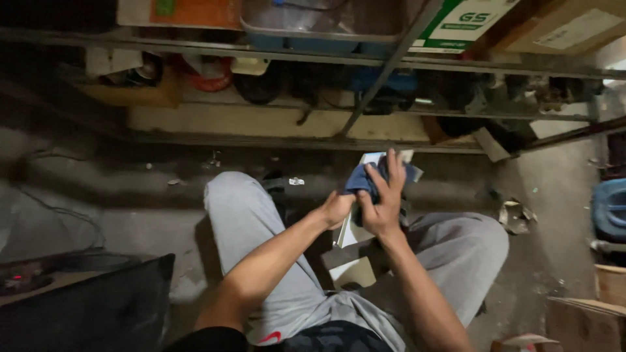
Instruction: The recorder cleans a notebook and a small motorcycle component with a cloth.
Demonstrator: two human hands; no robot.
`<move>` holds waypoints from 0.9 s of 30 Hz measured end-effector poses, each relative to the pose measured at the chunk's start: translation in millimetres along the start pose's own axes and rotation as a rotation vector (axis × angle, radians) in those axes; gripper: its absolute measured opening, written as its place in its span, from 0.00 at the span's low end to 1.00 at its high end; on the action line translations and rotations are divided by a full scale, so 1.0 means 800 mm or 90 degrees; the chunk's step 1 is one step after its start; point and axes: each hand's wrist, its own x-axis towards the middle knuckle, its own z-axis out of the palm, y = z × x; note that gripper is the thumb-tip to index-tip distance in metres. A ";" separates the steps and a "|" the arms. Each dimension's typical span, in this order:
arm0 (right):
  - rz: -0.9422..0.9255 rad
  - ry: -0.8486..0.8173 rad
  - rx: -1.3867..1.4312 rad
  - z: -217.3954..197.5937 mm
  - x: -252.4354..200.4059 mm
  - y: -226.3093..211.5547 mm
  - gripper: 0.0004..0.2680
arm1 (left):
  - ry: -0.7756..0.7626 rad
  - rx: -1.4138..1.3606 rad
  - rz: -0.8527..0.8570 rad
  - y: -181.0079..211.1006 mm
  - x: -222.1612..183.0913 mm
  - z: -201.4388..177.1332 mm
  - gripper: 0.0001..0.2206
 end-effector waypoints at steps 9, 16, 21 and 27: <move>0.080 0.060 -0.034 0.004 0.009 0.028 0.19 | -0.052 -0.088 -0.025 0.099 -0.034 0.056 0.23; -0.033 -0.051 -0.082 0.018 0.007 -0.011 0.19 | -0.074 -0.181 -0.007 0.095 -0.036 0.047 0.19; -0.038 0.033 -0.069 0.005 0.007 0.016 0.20 | -0.137 -0.030 0.067 0.044 -0.019 0.022 0.15; 0.058 0.096 -0.054 -0.011 0.007 0.019 0.16 | -0.087 0.017 0.063 0.039 -0.009 0.043 0.23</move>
